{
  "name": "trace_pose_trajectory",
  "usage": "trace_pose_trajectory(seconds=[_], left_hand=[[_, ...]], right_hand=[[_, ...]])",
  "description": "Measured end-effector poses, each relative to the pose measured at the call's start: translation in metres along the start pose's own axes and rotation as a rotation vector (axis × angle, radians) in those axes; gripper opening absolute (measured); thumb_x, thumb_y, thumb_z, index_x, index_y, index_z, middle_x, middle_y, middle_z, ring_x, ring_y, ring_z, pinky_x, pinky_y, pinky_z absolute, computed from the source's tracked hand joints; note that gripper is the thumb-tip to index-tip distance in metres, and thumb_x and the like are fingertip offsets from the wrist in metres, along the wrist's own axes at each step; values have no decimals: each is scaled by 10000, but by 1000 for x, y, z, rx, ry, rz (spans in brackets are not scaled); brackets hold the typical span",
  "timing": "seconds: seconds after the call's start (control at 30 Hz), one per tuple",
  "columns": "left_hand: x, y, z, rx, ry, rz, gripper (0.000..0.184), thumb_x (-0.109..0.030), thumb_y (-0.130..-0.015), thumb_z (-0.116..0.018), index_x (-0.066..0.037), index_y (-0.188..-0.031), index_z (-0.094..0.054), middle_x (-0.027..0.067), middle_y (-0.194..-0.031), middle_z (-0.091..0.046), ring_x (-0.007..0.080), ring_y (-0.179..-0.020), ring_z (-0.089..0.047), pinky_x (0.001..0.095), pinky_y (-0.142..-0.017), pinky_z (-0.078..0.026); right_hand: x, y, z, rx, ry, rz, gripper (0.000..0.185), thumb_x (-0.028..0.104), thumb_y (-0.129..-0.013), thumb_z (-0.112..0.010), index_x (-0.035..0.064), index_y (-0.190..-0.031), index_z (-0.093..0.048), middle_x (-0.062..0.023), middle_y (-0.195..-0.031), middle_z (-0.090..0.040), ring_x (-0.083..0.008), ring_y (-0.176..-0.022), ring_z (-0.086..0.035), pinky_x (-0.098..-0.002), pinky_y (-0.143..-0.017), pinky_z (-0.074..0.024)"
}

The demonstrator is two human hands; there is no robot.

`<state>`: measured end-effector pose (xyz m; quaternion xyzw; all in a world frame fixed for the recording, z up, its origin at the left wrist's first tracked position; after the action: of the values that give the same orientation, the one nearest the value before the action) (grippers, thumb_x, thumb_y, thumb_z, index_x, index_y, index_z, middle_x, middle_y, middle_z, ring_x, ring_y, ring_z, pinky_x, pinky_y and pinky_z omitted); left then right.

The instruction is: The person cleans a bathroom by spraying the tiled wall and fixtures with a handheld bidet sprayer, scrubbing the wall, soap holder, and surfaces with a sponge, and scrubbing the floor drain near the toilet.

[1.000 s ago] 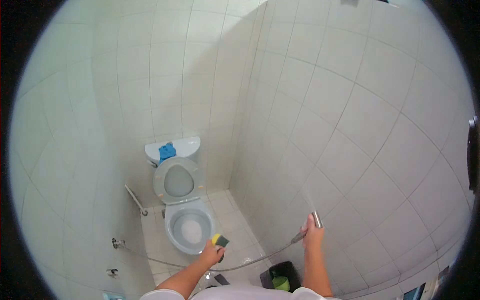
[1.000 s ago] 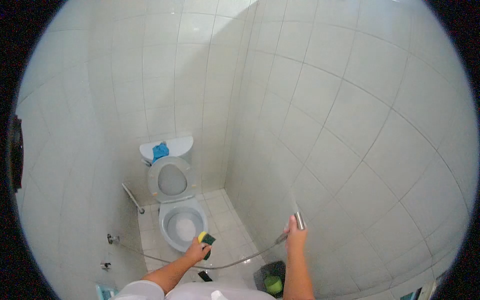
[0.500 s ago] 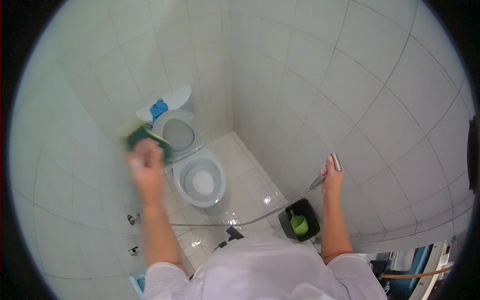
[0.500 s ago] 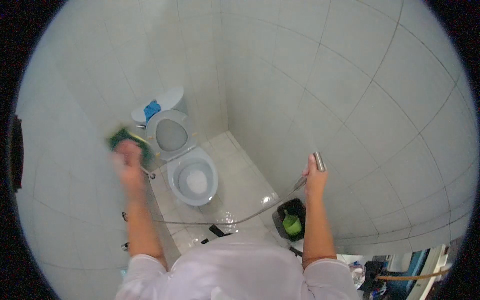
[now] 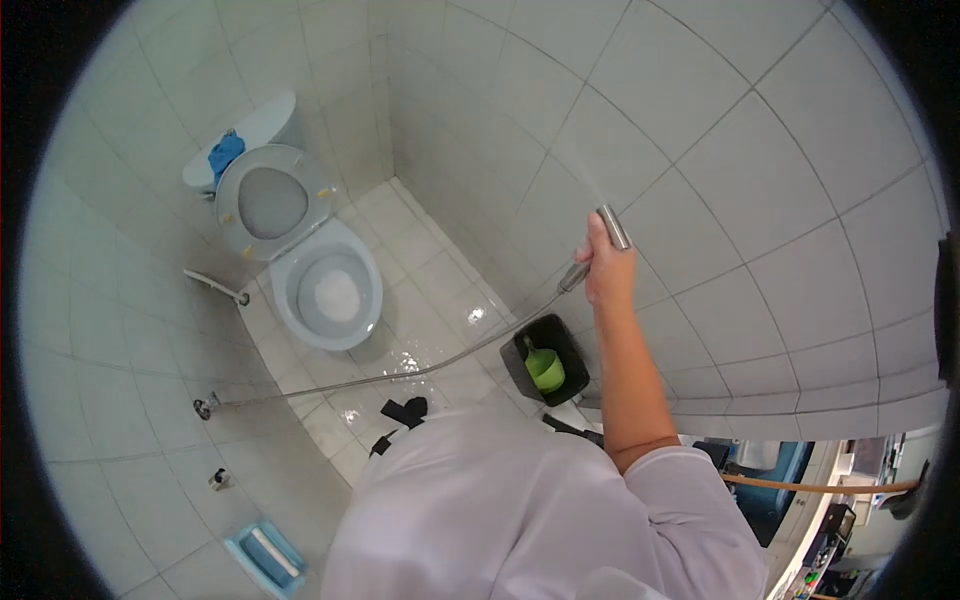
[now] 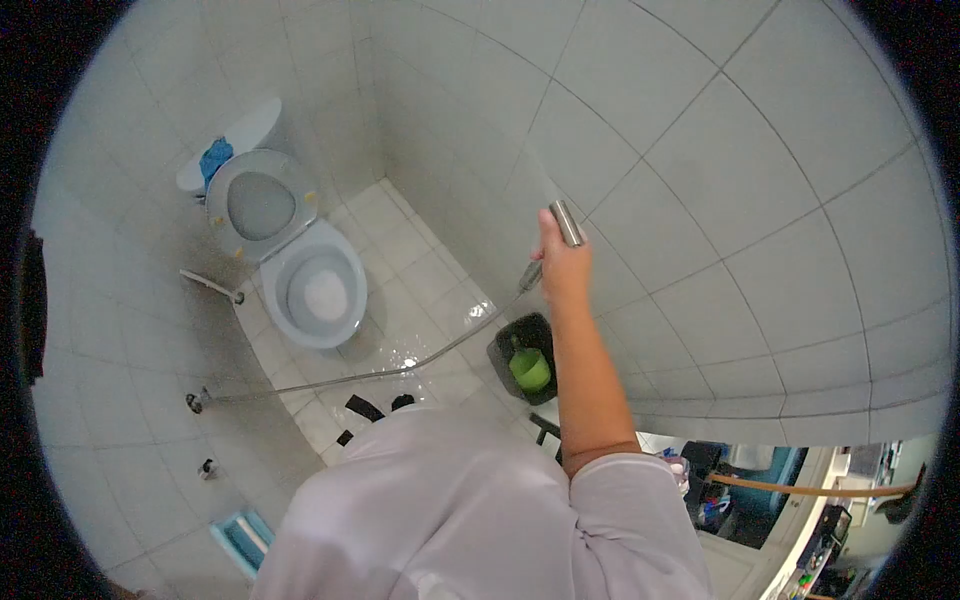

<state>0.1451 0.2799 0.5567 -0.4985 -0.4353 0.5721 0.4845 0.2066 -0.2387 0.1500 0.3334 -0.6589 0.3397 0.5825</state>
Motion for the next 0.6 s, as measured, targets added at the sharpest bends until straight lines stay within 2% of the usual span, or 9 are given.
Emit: trace_pose_trajectory(seconds=[0.1,0.2,0.27,0.5,0.57,0.6], left_hand=[[-5,0,-9,21,-11,7,259,-175,-798,-526,-38,-1013,-483,96,-991,-523,159,-904,-517,261,-777,-434],[-7,3,-8,28,-25,9,264,-170,-794,-529,-36,-1016,-479,100,-993,-526,163,-902,-523,261,-777,-439],[-8,4,-4,12,-24,8,267,-167,-792,-531,-35,-1018,-476,103,-994,-527,166,-901,-527,262,-776,-443],[-11,7,0,-3,-20,6,281,-155,-783,-536,-32,-1025,-465,112,-997,-533,175,-896,-540,263,-775,-455],[-15,6,1,-2,-21,-9,285,-152,-781,-538,-30,-1027,-462,115,-998,-535,178,-895,-544,263,-774,-459],[-17,7,2,-6,-24,-16,287,-150,-779,-539,-30,-1028,-460,116,-999,-535,179,-894,-546,263,-774,-461]], right_hand=[[4,4,-14,57,-38,-22,152,178,-769,-585,44,-740,-518,5,-575,-412,-77,-465,-382,-240,-441,-380],[13,9,-31,133,-108,66,229,256,-741,-609,45,-716,-523,14,-532,-423,-77,-449,-413,-227,-409,-344],[9,5,-29,132,41,58,164,183,-776,-570,51,-702,-506,9,-549,-410,-82,-466,-394,-228,-426,-349],[17,18,-37,98,105,-17,196,203,-782,-560,55,-673,-490,3,-534,-419,-79,-459,-402,-226,-426,-340],[27,14,-41,80,34,131,213,215,-780,-563,53,-668,-483,-3,-528,-423,-80,-456,-406,-229,-422,-337],[26,10,-42,76,27,117,213,215,-780,-563,53,-668,-483,-3,-528,-423,-80,-456,-406,-229,-422,-337]])
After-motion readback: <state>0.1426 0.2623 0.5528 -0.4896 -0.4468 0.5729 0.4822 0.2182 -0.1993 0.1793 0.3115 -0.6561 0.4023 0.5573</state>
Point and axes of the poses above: each hand's wrist, its own y-axis away from the middle knuckle, its own z-axis out of the back of the hand, x = y × z, the point moved 8 cm from there along -y, towards the middle knuckle
